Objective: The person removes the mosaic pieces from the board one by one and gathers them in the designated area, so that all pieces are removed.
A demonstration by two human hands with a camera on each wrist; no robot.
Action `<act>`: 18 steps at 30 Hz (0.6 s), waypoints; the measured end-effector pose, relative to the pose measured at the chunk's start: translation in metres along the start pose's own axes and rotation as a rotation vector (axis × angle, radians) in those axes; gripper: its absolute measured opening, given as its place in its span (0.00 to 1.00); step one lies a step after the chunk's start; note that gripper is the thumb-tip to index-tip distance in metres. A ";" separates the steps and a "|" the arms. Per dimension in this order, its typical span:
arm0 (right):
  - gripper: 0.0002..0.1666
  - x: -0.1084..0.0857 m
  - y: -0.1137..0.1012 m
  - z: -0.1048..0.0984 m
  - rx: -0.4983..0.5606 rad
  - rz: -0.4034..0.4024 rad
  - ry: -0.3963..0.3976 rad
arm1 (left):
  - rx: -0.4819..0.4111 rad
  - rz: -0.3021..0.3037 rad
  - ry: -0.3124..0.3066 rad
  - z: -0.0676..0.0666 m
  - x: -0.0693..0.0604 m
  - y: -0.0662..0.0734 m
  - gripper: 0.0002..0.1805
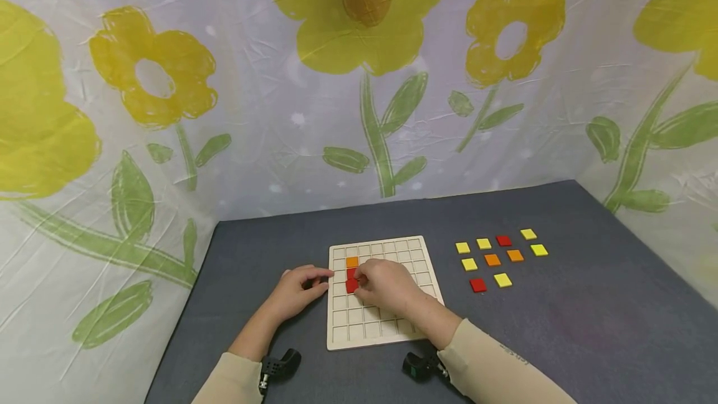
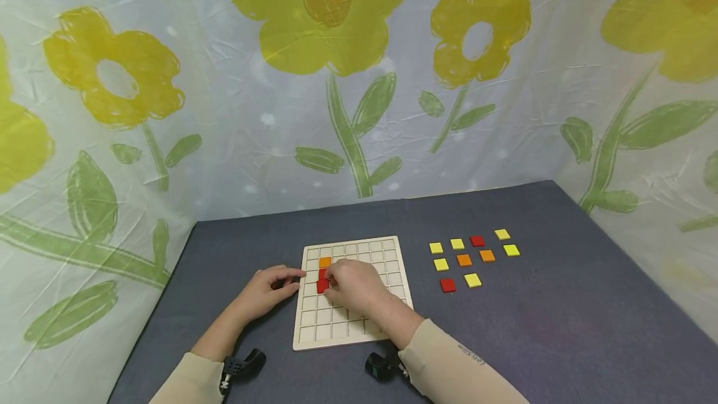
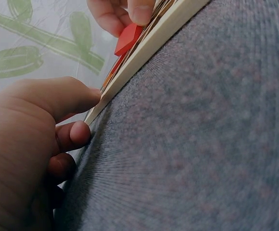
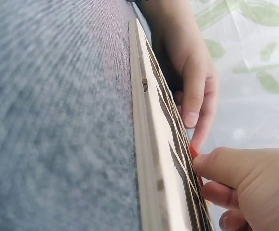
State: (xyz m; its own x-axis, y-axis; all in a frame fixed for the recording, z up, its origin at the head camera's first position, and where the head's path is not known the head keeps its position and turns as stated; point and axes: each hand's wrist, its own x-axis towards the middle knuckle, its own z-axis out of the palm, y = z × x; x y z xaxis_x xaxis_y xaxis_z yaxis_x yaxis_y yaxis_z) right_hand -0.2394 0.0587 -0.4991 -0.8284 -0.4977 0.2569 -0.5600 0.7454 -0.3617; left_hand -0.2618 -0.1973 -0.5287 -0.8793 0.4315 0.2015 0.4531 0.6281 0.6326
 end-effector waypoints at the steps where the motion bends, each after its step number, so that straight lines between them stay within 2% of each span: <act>1: 0.12 0.000 0.000 0.000 0.005 0.001 0.001 | 0.001 -0.002 0.000 0.000 0.000 0.000 0.13; 9: 0.15 0.001 0.003 -0.019 0.082 0.056 0.015 | 0.009 -0.014 -0.002 0.000 0.002 0.002 0.14; 18: 0.12 -0.002 0.010 -0.046 0.129 0.093 0.021 | 0.024 -0.026 -0.006 0.001 0.001 0.000 0.14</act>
State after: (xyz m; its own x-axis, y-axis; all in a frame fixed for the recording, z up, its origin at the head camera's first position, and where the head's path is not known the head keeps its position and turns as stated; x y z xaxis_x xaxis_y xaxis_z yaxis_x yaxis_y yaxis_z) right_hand -0.2433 0.0877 -0.4617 -0.8772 -0.4185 0.2354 -0.4787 0.7241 -0.4965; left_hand -0.2622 -0.1966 -0.5289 -0.8900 0.4186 0.1807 0.4336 0.6548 0.6190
